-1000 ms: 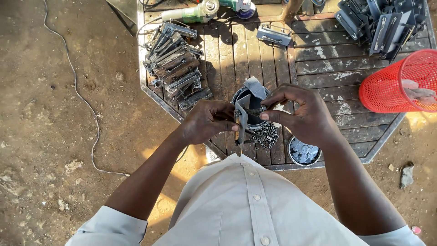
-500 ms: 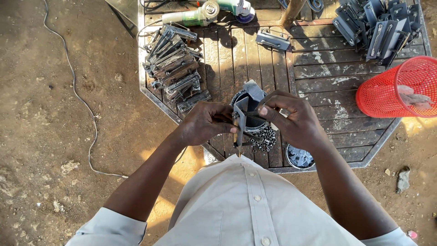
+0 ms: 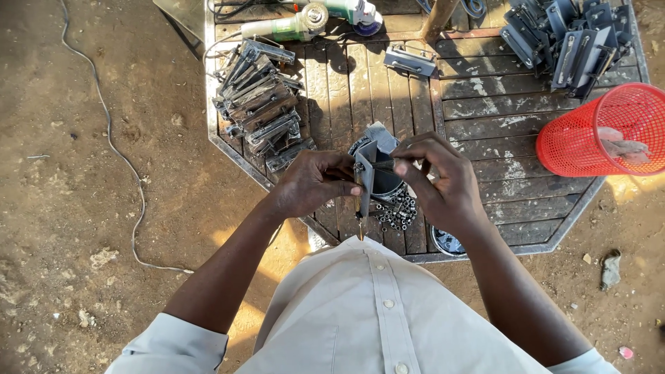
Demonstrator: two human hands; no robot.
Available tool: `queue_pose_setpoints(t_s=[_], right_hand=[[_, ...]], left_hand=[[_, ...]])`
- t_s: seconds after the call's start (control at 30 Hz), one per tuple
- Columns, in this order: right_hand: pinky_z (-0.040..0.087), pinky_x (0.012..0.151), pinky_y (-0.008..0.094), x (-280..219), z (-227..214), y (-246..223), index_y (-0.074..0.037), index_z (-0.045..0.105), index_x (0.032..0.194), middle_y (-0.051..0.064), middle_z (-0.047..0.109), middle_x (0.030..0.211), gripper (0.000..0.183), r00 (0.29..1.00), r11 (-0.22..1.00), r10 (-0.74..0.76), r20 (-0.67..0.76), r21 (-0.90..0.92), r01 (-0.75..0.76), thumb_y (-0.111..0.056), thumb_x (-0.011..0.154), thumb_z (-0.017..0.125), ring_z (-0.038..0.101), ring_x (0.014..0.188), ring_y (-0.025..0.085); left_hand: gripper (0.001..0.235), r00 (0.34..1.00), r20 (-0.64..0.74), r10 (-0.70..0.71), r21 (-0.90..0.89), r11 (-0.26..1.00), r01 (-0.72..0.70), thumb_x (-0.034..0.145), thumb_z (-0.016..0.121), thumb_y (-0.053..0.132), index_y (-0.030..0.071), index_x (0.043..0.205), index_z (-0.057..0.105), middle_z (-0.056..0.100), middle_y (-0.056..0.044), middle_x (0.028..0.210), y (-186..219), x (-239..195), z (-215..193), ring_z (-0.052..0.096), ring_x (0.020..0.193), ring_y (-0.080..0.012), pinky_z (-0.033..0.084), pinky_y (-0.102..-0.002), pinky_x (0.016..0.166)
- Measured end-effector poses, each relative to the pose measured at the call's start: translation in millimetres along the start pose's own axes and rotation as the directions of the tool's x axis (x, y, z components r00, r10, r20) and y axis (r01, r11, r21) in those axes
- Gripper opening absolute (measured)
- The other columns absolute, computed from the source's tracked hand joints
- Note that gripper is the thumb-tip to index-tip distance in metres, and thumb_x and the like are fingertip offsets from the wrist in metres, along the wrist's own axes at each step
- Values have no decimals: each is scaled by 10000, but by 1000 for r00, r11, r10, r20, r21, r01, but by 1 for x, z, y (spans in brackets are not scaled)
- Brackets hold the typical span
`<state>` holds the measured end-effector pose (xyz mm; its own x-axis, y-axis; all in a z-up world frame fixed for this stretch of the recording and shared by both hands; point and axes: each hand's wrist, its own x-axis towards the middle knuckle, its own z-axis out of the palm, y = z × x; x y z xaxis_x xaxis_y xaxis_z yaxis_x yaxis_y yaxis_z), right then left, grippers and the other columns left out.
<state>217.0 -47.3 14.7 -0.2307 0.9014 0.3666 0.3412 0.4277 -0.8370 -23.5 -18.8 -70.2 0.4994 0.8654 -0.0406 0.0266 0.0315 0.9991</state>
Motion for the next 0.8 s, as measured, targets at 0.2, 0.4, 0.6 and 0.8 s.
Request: queue_pose_setpoints(t_s=[0.2,0.4,0.6,0.8], right_hand=[[463,584,347,-6,-6,20,21,697,1039,212,685,980,222,997,997,2,-76,-77,-8,-171,1081,593,675,794,319],[463,576,351,-1,-3,4,20,686,952,204,673,934,168,998,998,-55,-20,-26,55,-78,1045,585,665,757,331],[462,584,322,-9,-8,29,-16,680,1024,167,675,966,218,996,999,-39,-78,-17,38,-218,1056,604,628,745,233],[461,564,359,-1,-4,17,14,673,880,219,664,933,290,992,987,-104,-68,-132,94,-152,1083,547,631,716,317]], left_hand=[[317,1000,1,-6,23,1000,6,796,927,149,64,1065,783,802,-126,906,13,2,4,762,900,-211,613,-388,854],[319,999,32,8,-3,1000,-8,802,920,139,76,1084,785,805,-113,911,23,4,9,760,911,-202,616,-378,857],[293,999,34,6,-53,999,-4,821,905,131,86,1084,783,802,-110,909,22,7,9,760,901,-198,618,-372,847],[314,999,34,39,-31,999,-38,810,912,138,71,1088,783,806,-122,912,21,9,19,759,900,-202,616,-371,842]])
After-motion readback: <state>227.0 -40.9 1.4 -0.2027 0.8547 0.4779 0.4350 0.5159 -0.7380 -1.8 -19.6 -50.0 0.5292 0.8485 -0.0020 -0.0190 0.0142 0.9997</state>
